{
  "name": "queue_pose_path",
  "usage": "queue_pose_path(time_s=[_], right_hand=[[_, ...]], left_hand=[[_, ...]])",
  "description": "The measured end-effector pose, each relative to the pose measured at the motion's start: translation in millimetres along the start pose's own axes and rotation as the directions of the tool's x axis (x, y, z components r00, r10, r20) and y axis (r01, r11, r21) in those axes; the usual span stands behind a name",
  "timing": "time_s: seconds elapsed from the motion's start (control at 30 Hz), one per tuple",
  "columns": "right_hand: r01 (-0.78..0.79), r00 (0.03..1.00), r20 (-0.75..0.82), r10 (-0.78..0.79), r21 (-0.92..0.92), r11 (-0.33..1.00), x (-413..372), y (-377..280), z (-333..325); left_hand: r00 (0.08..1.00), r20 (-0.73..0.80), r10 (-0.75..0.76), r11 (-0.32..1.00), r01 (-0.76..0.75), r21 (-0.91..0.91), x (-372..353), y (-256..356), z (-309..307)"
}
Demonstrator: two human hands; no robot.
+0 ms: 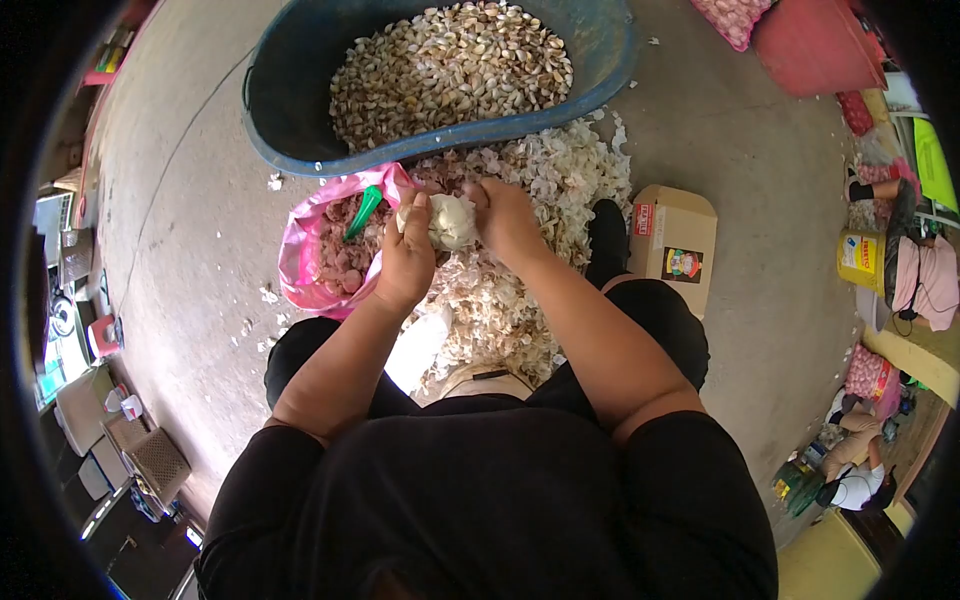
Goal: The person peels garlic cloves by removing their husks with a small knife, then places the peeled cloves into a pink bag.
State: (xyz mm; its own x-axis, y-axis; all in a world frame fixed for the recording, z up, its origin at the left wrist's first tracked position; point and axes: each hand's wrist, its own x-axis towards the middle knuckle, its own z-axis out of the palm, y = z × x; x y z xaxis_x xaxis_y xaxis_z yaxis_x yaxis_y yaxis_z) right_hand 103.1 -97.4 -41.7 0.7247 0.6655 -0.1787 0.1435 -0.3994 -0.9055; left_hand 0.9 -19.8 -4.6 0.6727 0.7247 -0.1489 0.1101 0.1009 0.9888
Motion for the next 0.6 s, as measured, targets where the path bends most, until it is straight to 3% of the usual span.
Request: queue_pose_path(time_s=[0.07, 0.17, 0.2, 0.23, 0.27, 0.33, 0.4, 0.43, 0.5, 0.53, 0.6], right_hand=[[-0.005, 1.0, 0.001, 0.006, -0.337, 0.942, 3.2, 15.1, -8.1], [-0.223, 0.974, -0.063, 0.219, -0.065, 0.973, -0.4, -10.4, -9.8], [-0.114, 0.993, 0.001, 0.115, 0.152, 0.982, -9.3, -33.6, -9.9], [-0.071, 0.997, 0.004, 0.071, 0.129, 0.989, -16.7, -39.1, -3.4], [-0.027, 1.0, 0.004, 0.027, 0.107, 0.994, -22.7, -43.2, 2.1], [0.074, 0.997, -0.001, -0.075, 0.102, 0.992, -22.5, -41.0, 3.1], [-0.188, 0.981, 0.118, 0.155, 0.375, 0.908, -16.0, -49.8, -11.2], [-0.318, 0.947, 0.201, 0.25, 0.487, 0.813, -13.0, -53.2, -17.7], [-0.33, 0.944, 0.164, 0.288, 0.548, 0.768, -6.3, -44.1, -24.5], [-0.347, 0.937, 0.171, 0.303, 0.541, 0.766, -3.7, -40.0, -28.3], [-0.38, 0.923, 0.137, 0.359, 0.45, 0.808, -2.8, -40.6, -31.0]], left_hand=[[0.997, -0.001, -0.079, 0.995, 0.079, -0.059, 1.2, -0.9, -0.7], [0.986, 0.045, -0.161, 0.987, 0.162, -0.018, 7.0, -1.5, -8.8], [0.981, 0.016, -0.193, 0.981, 0.192, 0.024, 7.4, -1.6, -8.0], [0.975, -0.011, -0.221, 0.973, 0.222, 0.065, 8.6, -1.5, -7.2], [0.999, -0.034, 0.015, 0.946, -0.004, 0.325, 9.2, -14.3, -7.8], [0.986, 0.017, -0.165, 0.969, 0.159, 0.191, 9.2, 2.1, -7.8], [0.941, 0.103, -0.323, 0.946, 0.317, 0.072, 10.7, 24.8, -12.3], [0.92, 0.172, -0.351, 0.932, 0.325, 0.161, 13.4, 24.0, -16.5], [0.859, 0.299, -0.416, 0.888, 0.313, 0.336, 22.5, 18.2, -26.3], [0.864, 0.424, -0.27, 0.725, -0.107, 0.68, 24.2, -2.9, -33.3], [0.868, 0.49, -0.084, 0.526, -0.379, 0.761, 10.8, -24.6, -34.8]])
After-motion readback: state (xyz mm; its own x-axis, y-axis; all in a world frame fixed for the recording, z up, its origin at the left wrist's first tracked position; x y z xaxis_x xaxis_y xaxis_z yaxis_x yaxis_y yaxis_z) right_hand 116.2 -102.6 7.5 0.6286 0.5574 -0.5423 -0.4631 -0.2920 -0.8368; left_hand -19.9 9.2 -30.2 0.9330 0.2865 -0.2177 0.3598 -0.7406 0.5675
